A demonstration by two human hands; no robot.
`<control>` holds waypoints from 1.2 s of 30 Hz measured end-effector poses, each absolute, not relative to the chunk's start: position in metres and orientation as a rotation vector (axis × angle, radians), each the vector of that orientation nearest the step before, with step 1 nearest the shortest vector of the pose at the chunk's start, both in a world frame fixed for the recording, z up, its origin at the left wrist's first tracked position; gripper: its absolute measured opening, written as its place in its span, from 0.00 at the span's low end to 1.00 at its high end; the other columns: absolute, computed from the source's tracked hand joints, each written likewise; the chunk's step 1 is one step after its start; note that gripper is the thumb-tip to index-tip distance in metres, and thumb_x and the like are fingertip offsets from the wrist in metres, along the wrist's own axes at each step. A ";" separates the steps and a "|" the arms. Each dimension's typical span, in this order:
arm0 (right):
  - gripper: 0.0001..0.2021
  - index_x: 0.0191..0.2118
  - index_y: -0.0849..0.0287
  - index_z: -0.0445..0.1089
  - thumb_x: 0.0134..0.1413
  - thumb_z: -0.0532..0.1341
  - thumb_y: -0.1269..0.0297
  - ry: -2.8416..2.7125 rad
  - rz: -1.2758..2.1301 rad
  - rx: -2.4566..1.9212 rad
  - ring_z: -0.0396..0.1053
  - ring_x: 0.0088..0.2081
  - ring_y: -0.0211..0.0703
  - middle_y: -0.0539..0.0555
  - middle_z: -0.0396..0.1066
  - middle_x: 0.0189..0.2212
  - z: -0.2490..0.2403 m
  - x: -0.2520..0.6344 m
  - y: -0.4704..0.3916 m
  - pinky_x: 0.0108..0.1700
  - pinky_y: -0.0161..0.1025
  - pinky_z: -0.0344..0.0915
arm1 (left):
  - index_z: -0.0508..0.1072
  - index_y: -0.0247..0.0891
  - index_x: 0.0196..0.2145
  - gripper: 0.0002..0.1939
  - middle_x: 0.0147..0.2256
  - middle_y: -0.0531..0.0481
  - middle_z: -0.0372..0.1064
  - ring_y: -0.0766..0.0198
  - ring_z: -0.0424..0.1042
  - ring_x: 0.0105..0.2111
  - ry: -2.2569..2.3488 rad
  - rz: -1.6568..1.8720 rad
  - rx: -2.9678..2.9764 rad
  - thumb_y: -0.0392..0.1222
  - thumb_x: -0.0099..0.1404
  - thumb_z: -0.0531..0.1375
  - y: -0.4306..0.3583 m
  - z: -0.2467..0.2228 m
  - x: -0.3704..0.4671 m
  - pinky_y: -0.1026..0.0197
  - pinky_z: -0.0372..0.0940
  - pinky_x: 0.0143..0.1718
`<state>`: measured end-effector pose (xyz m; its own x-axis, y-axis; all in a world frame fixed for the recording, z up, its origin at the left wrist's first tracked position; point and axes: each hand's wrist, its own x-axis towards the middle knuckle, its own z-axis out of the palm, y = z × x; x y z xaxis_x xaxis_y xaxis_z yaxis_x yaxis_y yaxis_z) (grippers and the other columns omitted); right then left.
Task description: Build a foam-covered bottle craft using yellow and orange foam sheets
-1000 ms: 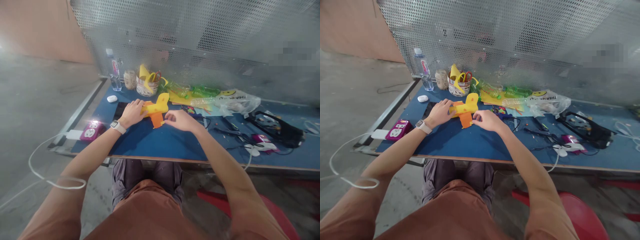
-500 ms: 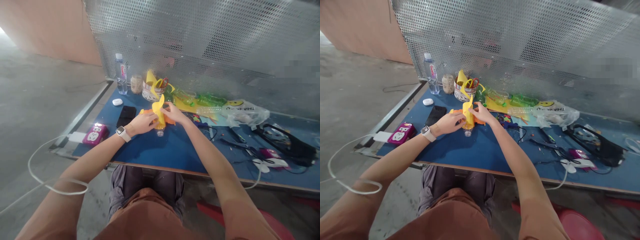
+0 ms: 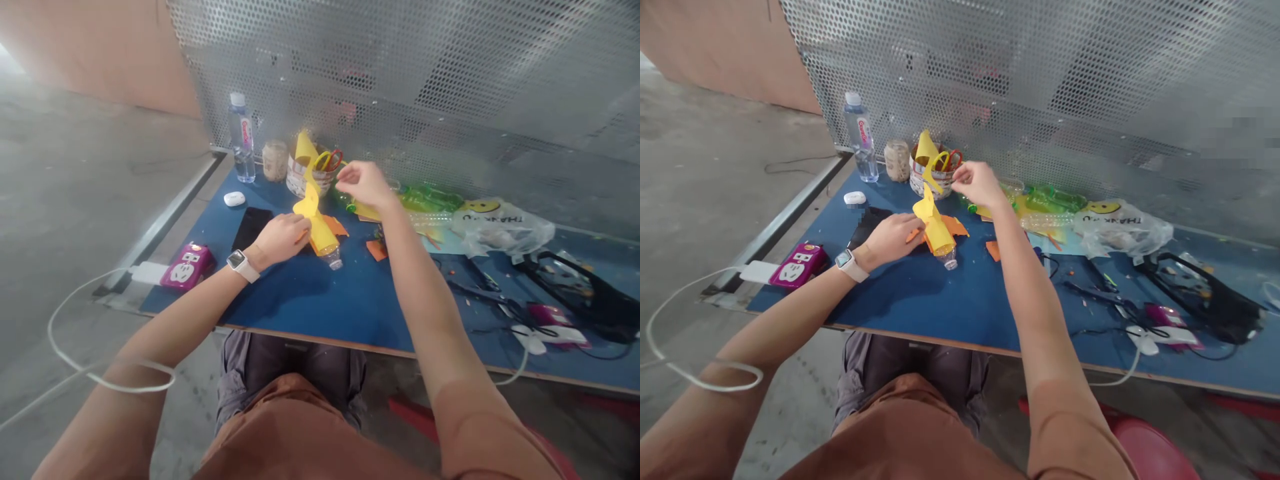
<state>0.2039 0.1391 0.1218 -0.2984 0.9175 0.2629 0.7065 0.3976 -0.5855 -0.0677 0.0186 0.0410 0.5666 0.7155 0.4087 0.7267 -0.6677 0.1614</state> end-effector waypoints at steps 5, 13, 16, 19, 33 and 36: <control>0.19 0.60 0.44 0.78 0.66 0.68 0.64 -2.113 -0.013 -1.435 0.77 0.64 0.63 0.59 0.81 0.62 0.119 0.199 0.178 0.73 0.66 0.76 | 0.80 0.39 0.47 0.12 0.46 0.39 0.82 0.47 0.80 0.47 -1.579 -0.708 -2.612 0.37 0.82 0.55 0.033 0.039 -0.084 0.46 0.72 0.50; 0.14 0.63 0.54 0.74 0.77 0.62 0.65 -2.162 -0.033 -1.447 0.73 0.65 0.71 0.65 0.80 0.58 0.081 0.164 0.207 0.70 0.76 0.72 | 0.81 0.38 0.51 0.14 0.49 0.39 0.83 0.47 0.81 0.50 -1.637 -0.630 -2.606 0.38 0.83 0.54 0.031 0.039 -0.085 0.45 0.71 0.52; 0.13 0.62 0.54 0.70 0.78 0.63 0.62 -2.140 -0.027 -1.443 0.73 0.65 0.72 0.67 0.78 0.58 0.084 0.155 0.208 0.70 0.74 0.71 | 0.81 0.38 0.49 0.15 0.48 0.40 0.84 0.47 0.80 0.49 -1.606 -0.614 -2.613 0.40 0.85 0.53 0.028 0.040 -0.081 0.45 0.70 0.51; 0.18 0.66 0.55 0.66 0.78 0.64 0.62 -2.069 -0.029 -1.427 0.72 0.68 0.71 0.69 0.74 0.62 0.084 0.151 0.209 0.72 0.72 0.71 | 0.80 0.38 0.47 0.14 0.48 0.41 0.84 0.49 0.81 0.47 -1.589 -0.577 -2.638 0.39 0.83 0.53 0.026 0.038 -0.078 0.46 0.71 0.50; 0.17 0.65 0.52 0.74 0.86 0.54 0.53 -2.033 -0.056 -1.364 0.72 0.65 0.68 0.65 0.78 0.58 0.070 0.147 0.226 0.71 0.70 0.71 | 0.78 0.40 0.44 0.10 0.46 0.42 0.85 0.51 0.80 0.45 -1.610 -0.623 -2.672 0.40 0.81 0.57 0.025 0.031 -0.076 0.47 0.72 0.52; 0.17 0.65 0.49 0.73 0.86 0.55 0.50 -2.011 -0.094 -1.365 0.71 0.67 0.65 0.63 0.76 0.61 0.090 0.148 0.213 0.72 0.66 0.69 | 0.79 0.40 0.44 0.09 0.46 0.42 0.85 0.50 0.80 0.45 -1.602 -0.638 -2.678 0.38 0.80 0.57 0.024 0.031 -0.076 0.46 0.73 0.52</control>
